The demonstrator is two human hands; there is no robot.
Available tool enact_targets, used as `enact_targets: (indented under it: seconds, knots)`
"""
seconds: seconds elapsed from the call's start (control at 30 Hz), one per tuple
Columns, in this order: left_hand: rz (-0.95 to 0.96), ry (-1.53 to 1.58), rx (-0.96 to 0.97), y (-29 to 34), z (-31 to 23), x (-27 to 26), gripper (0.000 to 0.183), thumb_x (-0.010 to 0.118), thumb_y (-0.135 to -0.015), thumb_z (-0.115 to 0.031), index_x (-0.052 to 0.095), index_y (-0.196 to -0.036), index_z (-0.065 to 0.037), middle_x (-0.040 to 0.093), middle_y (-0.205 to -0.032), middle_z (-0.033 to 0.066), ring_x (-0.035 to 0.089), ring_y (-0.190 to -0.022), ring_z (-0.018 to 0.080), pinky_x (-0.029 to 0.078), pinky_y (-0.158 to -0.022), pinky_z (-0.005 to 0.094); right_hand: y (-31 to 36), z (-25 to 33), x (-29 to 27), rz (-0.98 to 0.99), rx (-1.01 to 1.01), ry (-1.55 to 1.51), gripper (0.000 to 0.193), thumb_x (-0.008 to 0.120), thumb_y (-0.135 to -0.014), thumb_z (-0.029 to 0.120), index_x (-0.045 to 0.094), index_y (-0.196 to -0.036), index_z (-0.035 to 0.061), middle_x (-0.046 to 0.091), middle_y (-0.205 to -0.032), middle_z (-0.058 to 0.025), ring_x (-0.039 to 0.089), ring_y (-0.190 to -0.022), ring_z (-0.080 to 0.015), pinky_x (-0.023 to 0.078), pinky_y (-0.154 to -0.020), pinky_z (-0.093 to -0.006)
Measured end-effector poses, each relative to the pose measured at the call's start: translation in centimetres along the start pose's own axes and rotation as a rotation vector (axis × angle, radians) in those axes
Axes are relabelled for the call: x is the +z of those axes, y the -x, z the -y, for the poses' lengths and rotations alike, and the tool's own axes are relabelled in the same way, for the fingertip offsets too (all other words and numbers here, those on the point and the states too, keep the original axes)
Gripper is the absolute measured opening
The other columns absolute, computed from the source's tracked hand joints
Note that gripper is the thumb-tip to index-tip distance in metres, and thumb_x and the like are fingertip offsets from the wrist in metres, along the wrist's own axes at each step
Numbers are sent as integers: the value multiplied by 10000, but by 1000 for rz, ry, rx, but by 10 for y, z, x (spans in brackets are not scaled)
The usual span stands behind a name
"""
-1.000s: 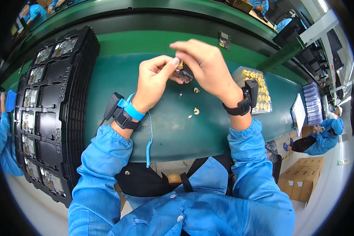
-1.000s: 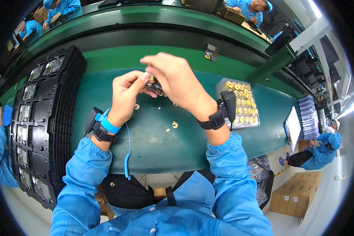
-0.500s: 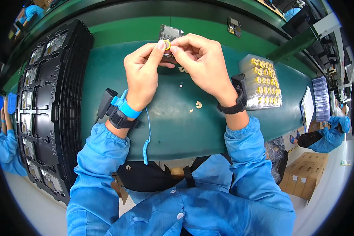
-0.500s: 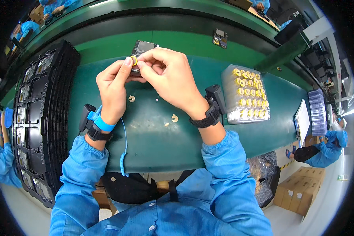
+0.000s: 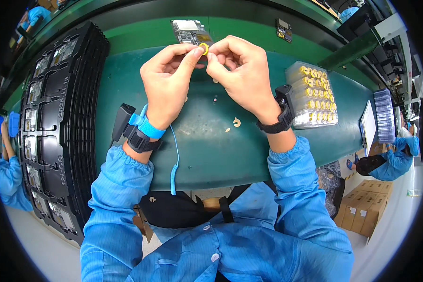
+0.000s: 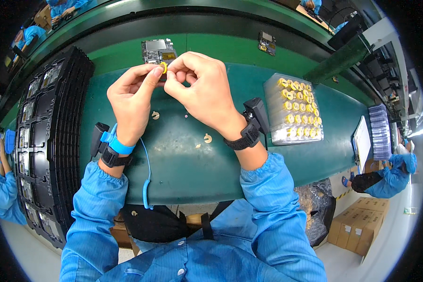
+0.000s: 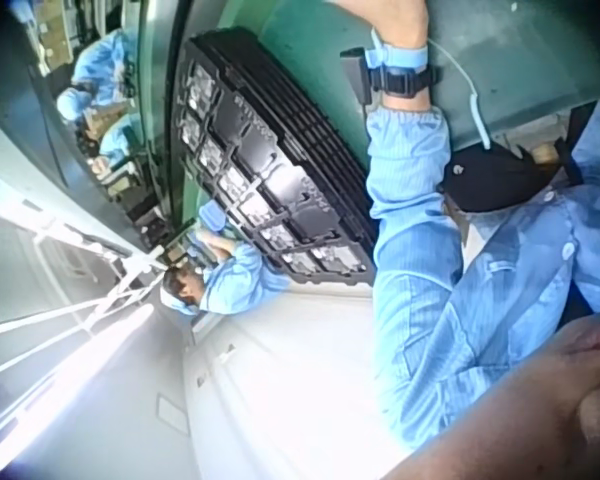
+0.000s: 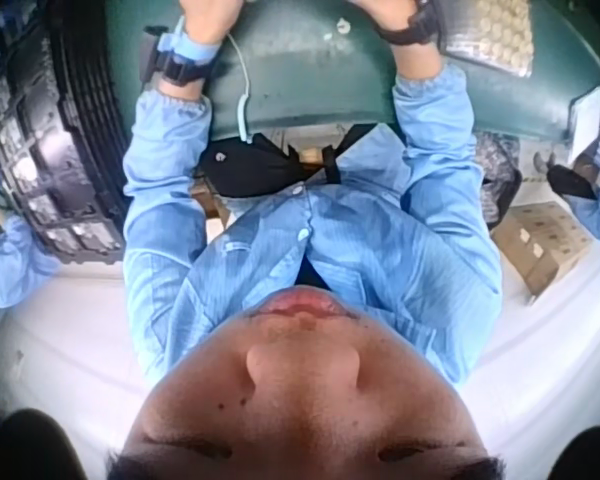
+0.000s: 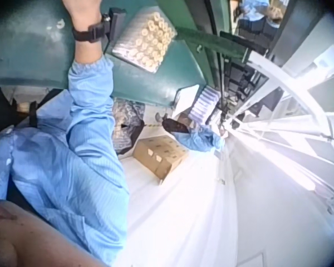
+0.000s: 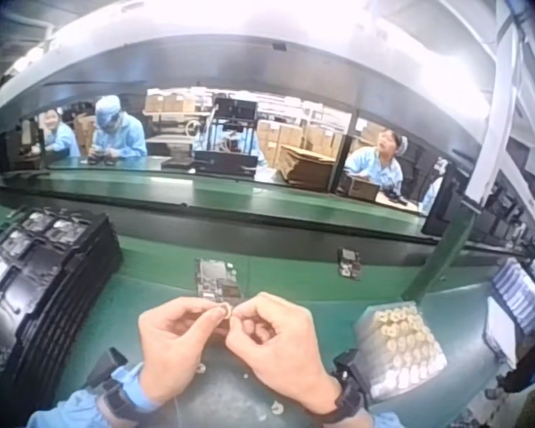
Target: Assembling small electronic components into circular slots on a printed circuit board on a factory assembly line.
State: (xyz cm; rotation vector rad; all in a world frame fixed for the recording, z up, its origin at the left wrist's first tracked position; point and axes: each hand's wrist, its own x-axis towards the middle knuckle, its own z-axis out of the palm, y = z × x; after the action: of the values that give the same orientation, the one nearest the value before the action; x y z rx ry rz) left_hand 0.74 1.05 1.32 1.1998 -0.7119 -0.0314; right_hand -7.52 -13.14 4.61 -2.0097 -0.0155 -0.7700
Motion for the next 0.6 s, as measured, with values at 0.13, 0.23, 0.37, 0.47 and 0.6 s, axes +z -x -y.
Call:
enact_targets:
  seconds: [0.13,0.23,0.37,0.47,0.6]
  knots:
    - [19,33,-18,1,0,1,151,715,-969,-48,738,-1066,65,758,-989,99,729,-885,149,609,-790,275,0,2,-2,-35,-21,-20,111,751,-782,61,672,-826,-2,605,-701,-31,450,-565,-71,366,-512,-249]
    - [56,-29,11,3,-3,4,168,673,-1002,-63,733,-1078,74,755,-984,106,726,-870,154,613,-788,290,-1,1,-2,-34,-41,4,113,755,-777,60,668,-815,-1,605,-702,-31,450,-562,-69,364,-509,-248]
    - [125,-23,13,1,-3,0,189,658,-1016,-85,732,-1087,74,755,-985,112,725,-861,161,613,-789,296,-1,-5,-1,-12,-71,-5,114,757,-770,60,666,-807,2,606,-703,-39,454,-558,-76,364,-510,-251]
    - [134,-7,-8,-1,-3,-2,209,636,-1031,-102,731,-1075,79,754,-982,122,729,-860,174,623,-779,307,-1,-2,-3,13,-78,-10,100,750,-795,53,666,-814,1,600,-703,-11,454,-576,-57,360,-516,-241]
    - [137,182,-102,-7,-1,-8,258,600,-1054,-139,711,-1084,92,745,-1011,147,737,-889,209,631,-770,337,-1,0,-13,5,64,-224,69,727,-872,42,680,-845,-1,573,-720,68,445,-630,1,352,-542,-192]
